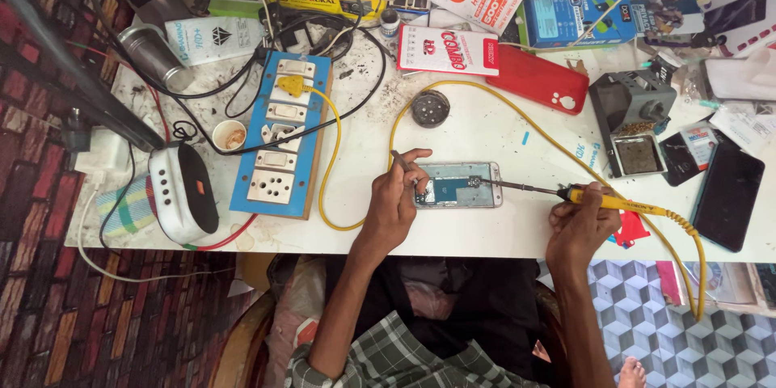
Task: The person uses a soldering iron and tweezers to work on a smartphone motherboard. They repeatedly apply heat to specific points on the board while holding it steady with the tweezers.
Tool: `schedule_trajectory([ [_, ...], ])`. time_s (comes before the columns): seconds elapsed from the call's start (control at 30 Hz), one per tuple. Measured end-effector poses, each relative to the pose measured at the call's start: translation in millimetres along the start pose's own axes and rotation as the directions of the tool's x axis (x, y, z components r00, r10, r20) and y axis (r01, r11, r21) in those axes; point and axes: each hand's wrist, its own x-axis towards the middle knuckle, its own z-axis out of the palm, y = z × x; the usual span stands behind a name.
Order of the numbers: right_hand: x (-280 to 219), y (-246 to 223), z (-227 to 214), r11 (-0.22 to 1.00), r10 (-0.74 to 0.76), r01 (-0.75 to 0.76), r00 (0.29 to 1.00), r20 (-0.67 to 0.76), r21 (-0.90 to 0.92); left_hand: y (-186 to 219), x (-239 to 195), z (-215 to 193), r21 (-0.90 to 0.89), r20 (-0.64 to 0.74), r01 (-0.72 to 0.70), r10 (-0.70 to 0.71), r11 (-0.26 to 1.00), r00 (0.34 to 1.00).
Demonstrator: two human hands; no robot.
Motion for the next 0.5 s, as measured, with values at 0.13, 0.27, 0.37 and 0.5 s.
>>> schedule_trajectory([
  [0.13,0.3,-3.8,3.5,0.999,0.018,-0.019,1.0,-0.019,-0.042,-2.0,0.2,1.4,0.036,-0.01,-0.003,0.003,0.999,1.0],
  [0.27,-3.1,-8.8,6.7,0.997,0.042,-0.042,0.999,-0.009,-0.067,-6.2,-0.3,2.1,0.036,-0.015,-0.084,0.085,0.996,0.996],
  [0.37,-4.9,-10.3,8.4,0.996,0.035,-0.035,0.999,-0.003,-0.083,-7.4,-0.4,2.8,0.076,-0.025,-0.121,0.123,0.99,0.992],
  [0.5,-4.1,-4.8,3.3,1.0,-0.016,0.016,1.0,0.019,-0.019,-9.0,-1.2,3.8,0.058,-0.018,-0.033,0.034,0.998,0.999],
])
